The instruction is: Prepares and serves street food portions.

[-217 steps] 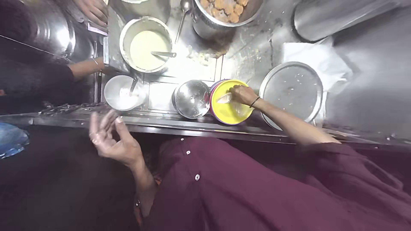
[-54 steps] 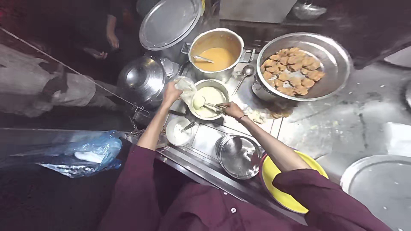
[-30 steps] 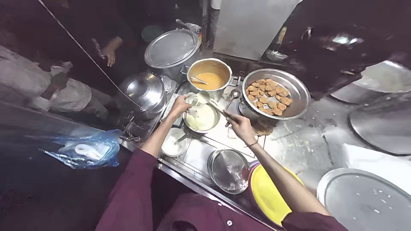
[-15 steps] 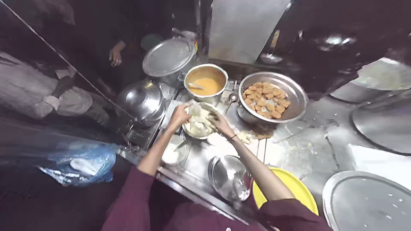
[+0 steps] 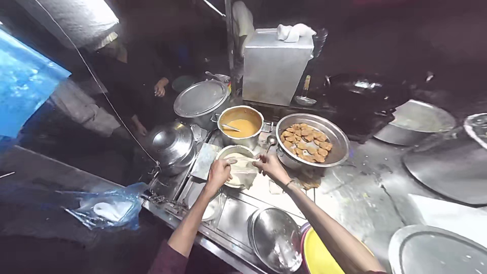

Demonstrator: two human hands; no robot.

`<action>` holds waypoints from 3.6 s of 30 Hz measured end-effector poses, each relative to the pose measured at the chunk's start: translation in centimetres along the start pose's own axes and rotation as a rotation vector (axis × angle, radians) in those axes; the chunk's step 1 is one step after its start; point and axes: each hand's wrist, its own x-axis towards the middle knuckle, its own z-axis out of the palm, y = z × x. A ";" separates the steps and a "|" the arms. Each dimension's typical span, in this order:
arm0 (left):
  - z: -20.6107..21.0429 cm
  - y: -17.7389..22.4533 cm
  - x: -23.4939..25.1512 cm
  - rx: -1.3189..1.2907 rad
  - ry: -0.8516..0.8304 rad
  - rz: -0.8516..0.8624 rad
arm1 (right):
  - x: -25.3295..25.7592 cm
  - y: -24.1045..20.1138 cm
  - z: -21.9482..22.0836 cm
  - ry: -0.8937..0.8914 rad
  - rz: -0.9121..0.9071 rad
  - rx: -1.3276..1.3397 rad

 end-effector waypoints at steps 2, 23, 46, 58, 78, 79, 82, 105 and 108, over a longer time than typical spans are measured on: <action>-0.5 0.1 -0.8 -0.078 -0.078 -0.006 | -0.9 -0.1 -0.5 -0.029 -0.026 -0.106; -1.2 0.8 -10.1 -0.409 0.209 0.043 | -3.2 -1.8 7.0 -0.074 -0.791 -0.741; 3.6 -0.4 -10.5 -0.463 0.091 0.143 | -7.7 -9.1 4.2 -0.017 -1.024 -0.613; -5.7 5.2 -12.2 0.153 0.009 0.524 | -7.3 -9.5 -6.3 -0.017 -1.270 -0.539; 2.4 0.0 -4.9 -0.227 0.325 -0.031 | -4.7 0.1 6.4 -0.284 -0.122 0.435; 2.7 -0.4 -5.6 -0.400 0.269 0.015 | -4.8 -0.8 5.1 -0.347 -0.079 0.459; 3.5 0.0 -7.8 -0.712 0.216 0.193 | -5.4 -2.8 2.9 -0.474 0.060 0.613; -0.6 3.4 -16.6 -0.009 0.300 0.682 | -8.6 -7.1 3.4 -0.511 -0.740 0.179; -0.5 3.8 -17.6 0.071 0.478 0.652 | -9.7 -6.9 3.9 -0.527 -0.618 0.264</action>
